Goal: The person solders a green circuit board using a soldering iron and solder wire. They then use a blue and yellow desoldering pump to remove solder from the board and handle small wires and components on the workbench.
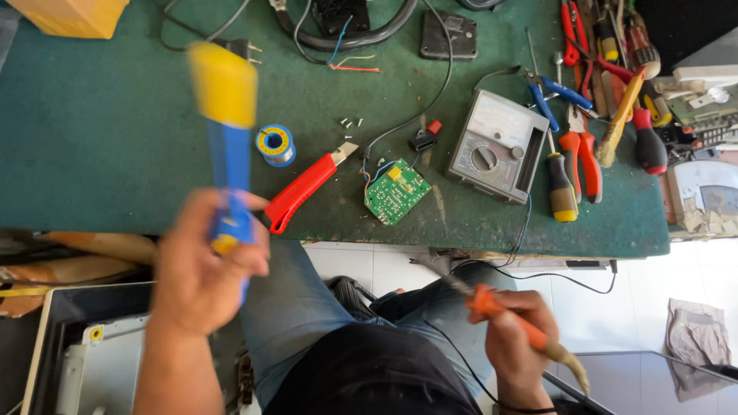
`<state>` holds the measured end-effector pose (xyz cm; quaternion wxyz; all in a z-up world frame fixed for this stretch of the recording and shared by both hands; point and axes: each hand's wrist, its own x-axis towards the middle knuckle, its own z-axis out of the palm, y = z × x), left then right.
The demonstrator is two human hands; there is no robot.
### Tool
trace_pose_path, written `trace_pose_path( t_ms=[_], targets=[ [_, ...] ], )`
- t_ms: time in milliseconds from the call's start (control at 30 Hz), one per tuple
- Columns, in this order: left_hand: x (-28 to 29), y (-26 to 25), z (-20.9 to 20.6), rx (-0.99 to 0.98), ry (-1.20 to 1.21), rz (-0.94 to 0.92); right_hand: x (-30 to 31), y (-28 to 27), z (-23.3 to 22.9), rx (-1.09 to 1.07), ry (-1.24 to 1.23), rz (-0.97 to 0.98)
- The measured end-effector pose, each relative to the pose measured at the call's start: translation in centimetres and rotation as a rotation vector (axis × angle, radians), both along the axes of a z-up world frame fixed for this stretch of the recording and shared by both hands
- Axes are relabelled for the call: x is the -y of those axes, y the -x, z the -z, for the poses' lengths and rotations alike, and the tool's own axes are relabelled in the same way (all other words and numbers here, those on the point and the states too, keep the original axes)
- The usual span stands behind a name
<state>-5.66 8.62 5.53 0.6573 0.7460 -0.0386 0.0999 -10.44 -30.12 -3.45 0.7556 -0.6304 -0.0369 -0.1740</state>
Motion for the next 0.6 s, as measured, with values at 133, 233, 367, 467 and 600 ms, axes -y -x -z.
trace_pose_path(
  t_ms=[133, 233, 367, 467, 600],
  targets=[
    [3.8, 1.9, 1.9, -0.271, -0.382, 0.334, 1.1, -1.5, -2.2, 0.004, -0.101, 0.280],
    [7.1, 2.7, 4.6, -0.324, -0.554, 0.550, 3.8, -1.4, -1.2, 0.067, -0.230, 0.231],
    [9.6, 3.5, 3.8, -0.329, -0.676, 0.756, 3.8, -1.1, -1.5, 0.076, -0.185, 0.199],
    [10.4, 3.7, 3.5, -0.267, -0.711, 0.821, 4.5, -1.3, -1.4, 0.197, -0.048, 0.086],
    [12.3, 3.2, 1.7, -0.324, -0.842, 0.902, 3.3, -0.9, -3.1, 0.372, 0.091, 0.093]
  ],
)
